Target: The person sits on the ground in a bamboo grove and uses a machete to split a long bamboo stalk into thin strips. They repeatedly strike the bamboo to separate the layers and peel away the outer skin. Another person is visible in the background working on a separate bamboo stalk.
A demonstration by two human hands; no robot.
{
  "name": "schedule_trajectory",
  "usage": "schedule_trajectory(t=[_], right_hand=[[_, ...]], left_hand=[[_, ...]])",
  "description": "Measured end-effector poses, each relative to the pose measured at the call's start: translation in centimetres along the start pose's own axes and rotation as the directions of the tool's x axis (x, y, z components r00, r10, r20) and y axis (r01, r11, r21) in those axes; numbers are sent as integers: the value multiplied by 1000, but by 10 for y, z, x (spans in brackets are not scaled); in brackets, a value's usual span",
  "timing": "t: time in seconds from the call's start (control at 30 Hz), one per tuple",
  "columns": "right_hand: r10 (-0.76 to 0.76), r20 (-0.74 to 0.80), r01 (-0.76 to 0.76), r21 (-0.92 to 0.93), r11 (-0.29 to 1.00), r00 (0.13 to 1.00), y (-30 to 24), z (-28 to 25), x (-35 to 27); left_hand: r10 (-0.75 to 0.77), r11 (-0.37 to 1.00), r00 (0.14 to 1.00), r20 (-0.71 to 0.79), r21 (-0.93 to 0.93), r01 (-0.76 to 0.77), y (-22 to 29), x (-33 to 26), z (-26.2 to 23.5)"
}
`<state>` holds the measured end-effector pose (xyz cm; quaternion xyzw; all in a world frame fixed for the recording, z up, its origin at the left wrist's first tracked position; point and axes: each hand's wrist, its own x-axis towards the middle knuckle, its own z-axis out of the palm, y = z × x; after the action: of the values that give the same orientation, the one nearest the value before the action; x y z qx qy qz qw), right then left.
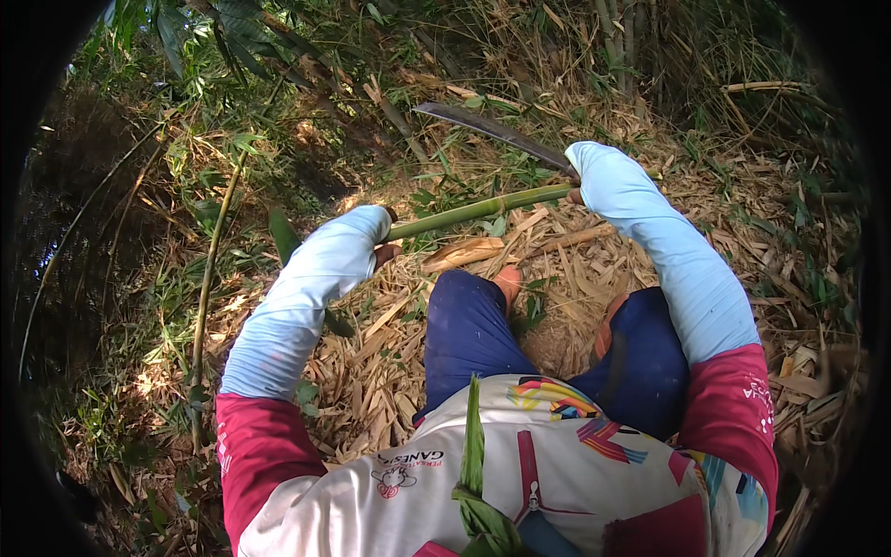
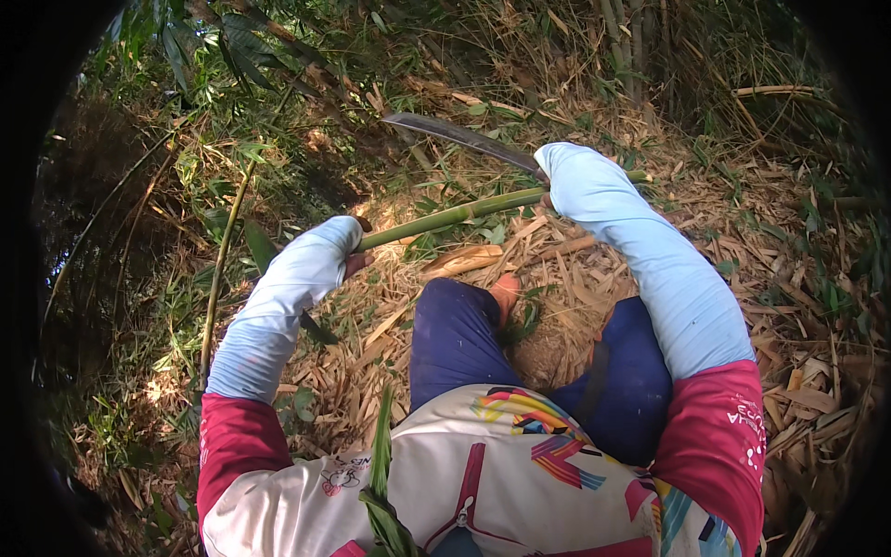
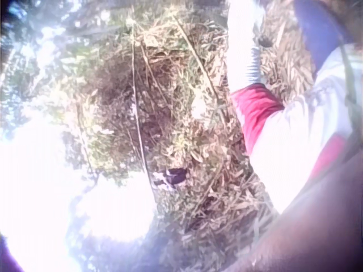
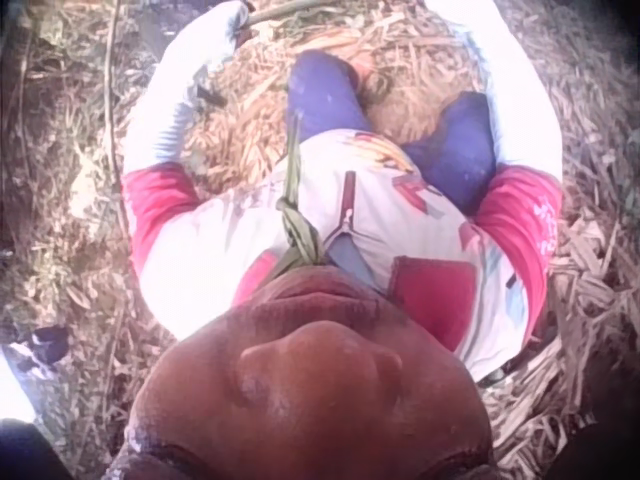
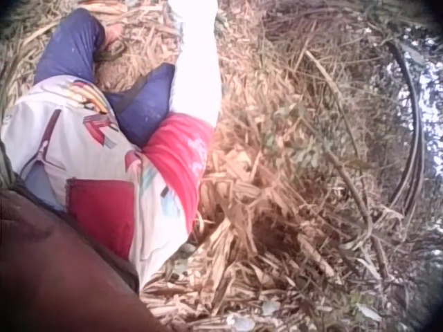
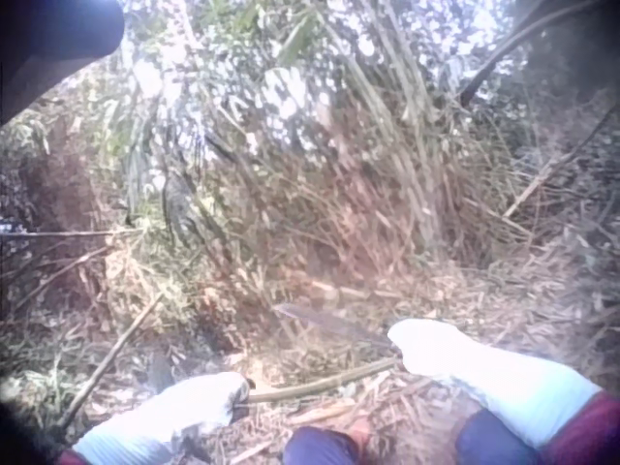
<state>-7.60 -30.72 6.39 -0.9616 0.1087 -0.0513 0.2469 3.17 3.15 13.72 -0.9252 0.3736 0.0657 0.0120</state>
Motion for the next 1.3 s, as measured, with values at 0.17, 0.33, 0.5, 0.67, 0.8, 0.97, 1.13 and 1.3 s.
schedule_trajectory(t=[0.17, 0.33, 0.5, 0.67, 0.8, 0.97, 1.13, 1.3], right_hand=[[95, 56, -84, -176, 981, 994, -2, -4, 11], [-127, -364, 158, 55, 986, 923, 28, 21, 9], [-22, -268, 22, -4, 1000, 963, 24, 20, 7], [-45, 56, 54, -176, 983, 997, -25, 23, 0], [-35, 31, 42, -272, 961, 999, -15, 43, 14], [186, 107, -159, -221, 962, 977, 11, 7, 38], [174, 168, -124, -274, 954, 970, -51, 24, 8], [123, -40, -128, -168, 977, 992, 17, 44, 38]], left_hand=[[95, 931, 968, 230, -366, -4, -11, -5, 55], [60, 493, 935, 349, -825, 277, 18, -5, 98], [91, 27, 977, 194, -981, 192, 45, 10, 143], [14, 98, 996, 93, -991, 91, 41, 36, 189], [-11, 313, 991, 133, -941, 130, 61, 39, 161], [-118, 448, 993, -8, -893, 46, 69, 16, 174], [-144, 545, 988, -57, -838, 31, 68, 15, 174], [-142, 701, 986, -89, -712, 36, 79, -1, 158]])
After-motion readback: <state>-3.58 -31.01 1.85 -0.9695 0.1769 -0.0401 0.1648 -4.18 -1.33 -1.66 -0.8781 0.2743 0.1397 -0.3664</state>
